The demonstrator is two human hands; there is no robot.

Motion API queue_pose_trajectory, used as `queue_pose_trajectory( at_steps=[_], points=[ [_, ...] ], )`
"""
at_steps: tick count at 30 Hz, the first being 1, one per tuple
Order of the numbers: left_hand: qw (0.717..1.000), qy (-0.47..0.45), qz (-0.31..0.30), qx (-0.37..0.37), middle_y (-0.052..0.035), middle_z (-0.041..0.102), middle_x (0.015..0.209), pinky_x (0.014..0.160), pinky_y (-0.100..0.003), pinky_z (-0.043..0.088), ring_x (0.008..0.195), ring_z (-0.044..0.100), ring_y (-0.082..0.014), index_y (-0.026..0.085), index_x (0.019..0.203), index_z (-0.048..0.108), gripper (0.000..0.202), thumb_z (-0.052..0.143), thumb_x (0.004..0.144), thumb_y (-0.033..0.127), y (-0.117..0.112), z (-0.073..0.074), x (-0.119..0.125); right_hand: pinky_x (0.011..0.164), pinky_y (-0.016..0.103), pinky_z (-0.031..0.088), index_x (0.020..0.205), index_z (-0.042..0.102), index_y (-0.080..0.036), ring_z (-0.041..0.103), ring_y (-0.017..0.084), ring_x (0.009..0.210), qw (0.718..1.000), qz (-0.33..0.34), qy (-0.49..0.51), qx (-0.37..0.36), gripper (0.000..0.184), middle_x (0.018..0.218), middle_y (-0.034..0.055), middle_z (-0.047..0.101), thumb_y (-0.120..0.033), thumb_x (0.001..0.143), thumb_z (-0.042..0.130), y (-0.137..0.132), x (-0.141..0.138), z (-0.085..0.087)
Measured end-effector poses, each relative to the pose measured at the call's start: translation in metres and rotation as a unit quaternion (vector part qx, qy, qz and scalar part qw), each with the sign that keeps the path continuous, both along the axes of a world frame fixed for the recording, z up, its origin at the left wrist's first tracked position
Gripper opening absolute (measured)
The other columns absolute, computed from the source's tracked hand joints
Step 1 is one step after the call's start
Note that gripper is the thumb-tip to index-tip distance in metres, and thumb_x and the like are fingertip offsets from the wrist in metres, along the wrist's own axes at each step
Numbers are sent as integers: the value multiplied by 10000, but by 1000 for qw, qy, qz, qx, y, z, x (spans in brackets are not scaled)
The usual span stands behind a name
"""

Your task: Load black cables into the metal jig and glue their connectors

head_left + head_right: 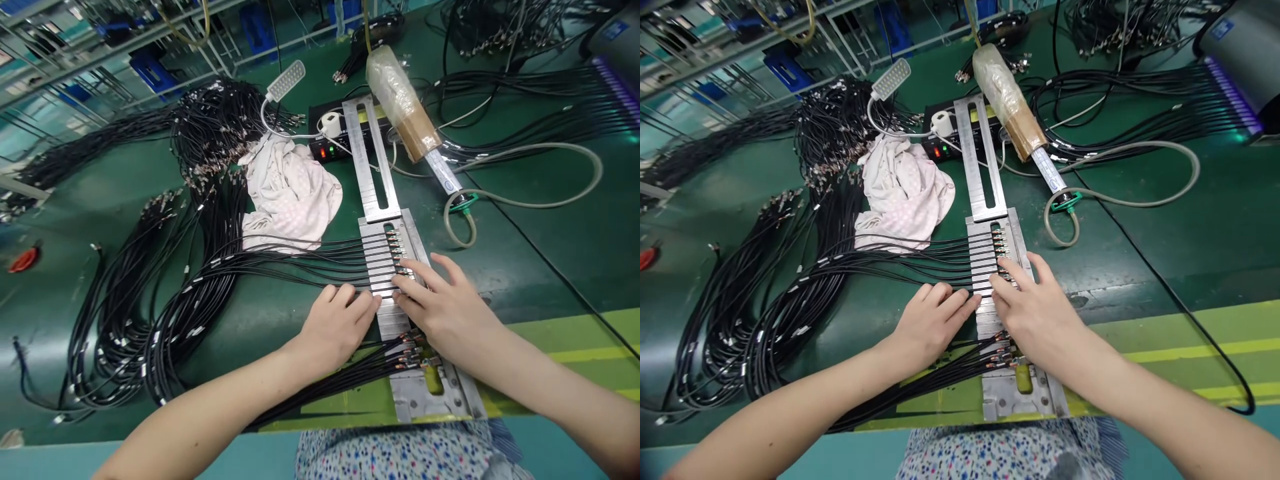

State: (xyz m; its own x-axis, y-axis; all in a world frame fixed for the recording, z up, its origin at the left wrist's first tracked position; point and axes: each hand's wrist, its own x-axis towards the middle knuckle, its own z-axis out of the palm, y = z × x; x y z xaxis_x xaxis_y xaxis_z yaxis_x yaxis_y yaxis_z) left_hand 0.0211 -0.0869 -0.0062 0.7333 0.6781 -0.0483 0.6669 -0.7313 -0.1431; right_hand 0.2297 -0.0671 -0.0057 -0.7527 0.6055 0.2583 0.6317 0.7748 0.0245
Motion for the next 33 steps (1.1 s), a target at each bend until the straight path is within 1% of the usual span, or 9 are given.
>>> queue_pose_trajectory(
  at_steps=[4,7,9,12,16,20,22,27,33],
  points=[
    [999,-18,35,-14,-78,564,1013,641,-351,310,833,434,-209,151,1185,489,294,352,925,163,-4,3,6,964,568,294,899,677,-137,427,325,1161,1000,2,-1,-5,241,1058,117,628,-86,794,467,-4,2,-3],
    [997,-44,55,-33,-74,577,991,662,-358,323,834,441,-213,157,1113,530,259,365,913,153,-14,4,4,946,569,318,990,655,-154,428,312,1164,999,-5,31,-34,377,1106,114,618,6,723,441,-4,12,-11],
    [994,-64,64,-63,-64,587,940,670,-351,334,819,452,-208,165,1000,572,210,378,922,191,-23,5,0,938,558,333,1040,636,-177,420,303,1173,996,-6,65,-55,477,1161,111,590,50,683,416,-2,19,-16],
    [983,-95,76,-134,-45,592,851,676,-330,367,781,485,-195,171,881,594,186,424,917,236,-34,5,-6,947,531,346,1085,610,-172,409,293,1182,990,-2,120,-69,494,1217,126,543,57,697,408,2,25,-19],
    [942,-218,146,-211,-18,611,805,677,-257,416,747,547,-147,172,867,598,121,478,884,165,-28,7,-8,927,487,386,1122,579,-177,447,262,1141,981,-12,180,-73,424,1192,129,544,0,779,402,8,30,-16],
    [889,-331,220,-227,15,618,767,645,-211,420,698,563,-111,186,833,600,69,538,860,179,-12,10,-4,902,475,405,1109,582,-174,486,255,1094,975,-37,212,-63,345,1149,134,558,-63,835,404,12,37,-12],
    [901,-318,208,-211,5,622,784,660,-220,426,721,570,-119,184,821,605,104,515,872,184,-7,8,-1,900,474,407,1102,584,-178,491,253,1091,974,-43,212,-65,335,1148,132,558,-70,839,406,13,40,-11],
    [959,-231,144,-82,-36,595,767,666,-263,433,722,540,-155,169,783,607,239,407,913,193,-7,-5,4,895,474,406,1084,591,-189,489,255,1093,977,-41,193,-78,322,1162,128,552,-79,835,420,11,40,-13],
    [975,-187,108,-51,-41,577,745,670,-270,434,723,516,-159,170,735,589,279,376,914,152,-6,-8,5,885,462,409,1062,609,-191,490,251,1076,979,-42,178,-91,305,1142,130,559,-98,848,412,10,38,-11]
  ],
)
